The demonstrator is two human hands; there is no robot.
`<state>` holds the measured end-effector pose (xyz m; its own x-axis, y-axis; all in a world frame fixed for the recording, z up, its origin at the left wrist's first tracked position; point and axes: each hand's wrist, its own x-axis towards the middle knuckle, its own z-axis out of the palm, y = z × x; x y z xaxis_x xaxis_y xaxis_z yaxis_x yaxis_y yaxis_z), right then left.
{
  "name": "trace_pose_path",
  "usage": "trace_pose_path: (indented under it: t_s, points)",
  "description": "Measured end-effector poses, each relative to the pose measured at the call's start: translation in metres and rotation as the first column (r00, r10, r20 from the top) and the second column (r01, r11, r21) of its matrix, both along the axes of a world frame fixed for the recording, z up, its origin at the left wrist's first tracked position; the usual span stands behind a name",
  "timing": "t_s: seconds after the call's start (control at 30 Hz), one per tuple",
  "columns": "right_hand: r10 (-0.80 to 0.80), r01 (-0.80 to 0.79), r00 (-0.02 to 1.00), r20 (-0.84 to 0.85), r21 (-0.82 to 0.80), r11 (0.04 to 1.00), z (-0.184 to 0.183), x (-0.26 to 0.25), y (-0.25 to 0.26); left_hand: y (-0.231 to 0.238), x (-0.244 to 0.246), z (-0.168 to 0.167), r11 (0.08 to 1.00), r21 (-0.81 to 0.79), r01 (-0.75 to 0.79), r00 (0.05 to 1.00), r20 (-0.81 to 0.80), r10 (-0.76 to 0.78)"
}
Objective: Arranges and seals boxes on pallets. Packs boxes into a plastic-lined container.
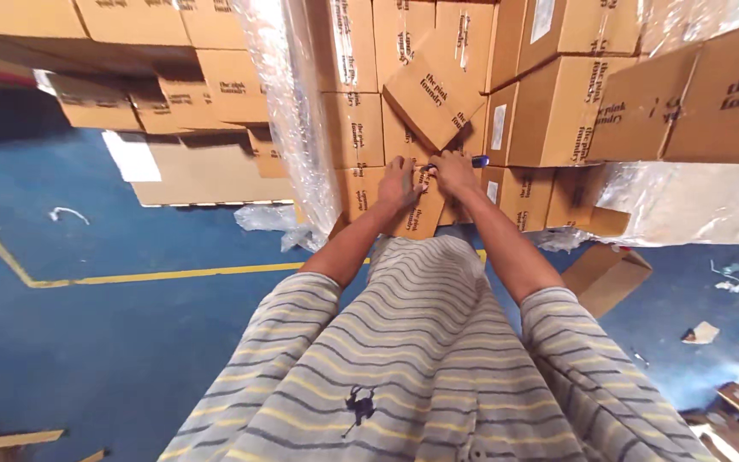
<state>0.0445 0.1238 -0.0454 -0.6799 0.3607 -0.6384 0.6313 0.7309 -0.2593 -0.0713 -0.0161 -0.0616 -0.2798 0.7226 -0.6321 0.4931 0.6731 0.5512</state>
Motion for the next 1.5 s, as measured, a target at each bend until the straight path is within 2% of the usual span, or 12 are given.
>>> trace_pose_path:
  t_s: [0.2,0.3,0.47,0.53,0.63,0.7,0.8,0.83,0.9,1.1,1.4,1.5]
  points:
    - [0.036,-0.036,0.999,0.016,-0.002,0.999,-0.009,-0.013,0.000,-0.002,0.002,0.000,0.998,-0.029,-0.064,0.998,0.019,0.064]
    - [0.073,-0.072,0.997,0.013,-0.051,0.996,-0.013,-0.017,0.002,-0.013,0.004,-0.004,0.996,0.009,-0.088,0.996,0.015,0.088]
    - [0.256,-0.256,0.967,0.002,-0.002,0.967,-0.011,-0.005,0.019,-0.030,0.003,-0.014,0.991,0.117,0.066,0.998,-0.029,-0.063]
    - [0.268,-0.270,0.960,0.077,0.013,0.963,-0.003,0.018,0.037,-0.036,0.001,-0.015,0.985,0.122,0.126,0.992,-0.033,-0.123]
    - [0.137,-0.151,0.966,0.219,0.050,0.987,0.024,0.044,0.048,-0.037,-0.001,-0.019,0.982,0.114,0.147,0.988,-0.053,-0.142]
    - [-0.085,0.074,0.977,0.194,0.061,0.995,0.041,0.043,0.033,-0.036,0.002,-0.019,0.985,0.127,0.118,0.992,-0.053,-0.112]
    - [-0.376,0.398,0.915,0.149,-0.166,0.902,0.036,0.026,-0.008,-0.029,0.002,-0.013,0.989,0.128,0.078,0.997,-0.023,-0.076]
    - [-0.430,0.453,0.891,0.144,-0.234,0.861,0.029,0.018,-0.021,-0.026,0.000,-0.012,0.988,0.143,0.057,0.998,-0.008,-0.056]
    - [-0.500,0.522,0.853,0.149,-0.242,0.818,0.020,0.003,-0.044,-0.021,-0.003,-0.015,0.985,0.173,-0.003,0.999,0.036,-0.003]
    - [-0.570,0.578,0.814,0.112,-0.061,0.814,0.029,-0.015,-0.069,-0.013,-0.010,-0.021,0.986,0.120,-0.115,0.988,0.119,0.100]
    - [-0.513,0.526,0.839,0.182,-0.023,0.850,0.033,-0.031,-0.074,-0.018,-0.012,-0.016,0.981,0.151,-0.118,0.988,0.112,0.102]
    - [-0.439,0.461,0.861,0.256,-0.028,0.887,0.041,-0.025,-0.089,-0.019,-0.012,-0.015,0.981,0.147,-0.123,0.985,0.138,0.103]
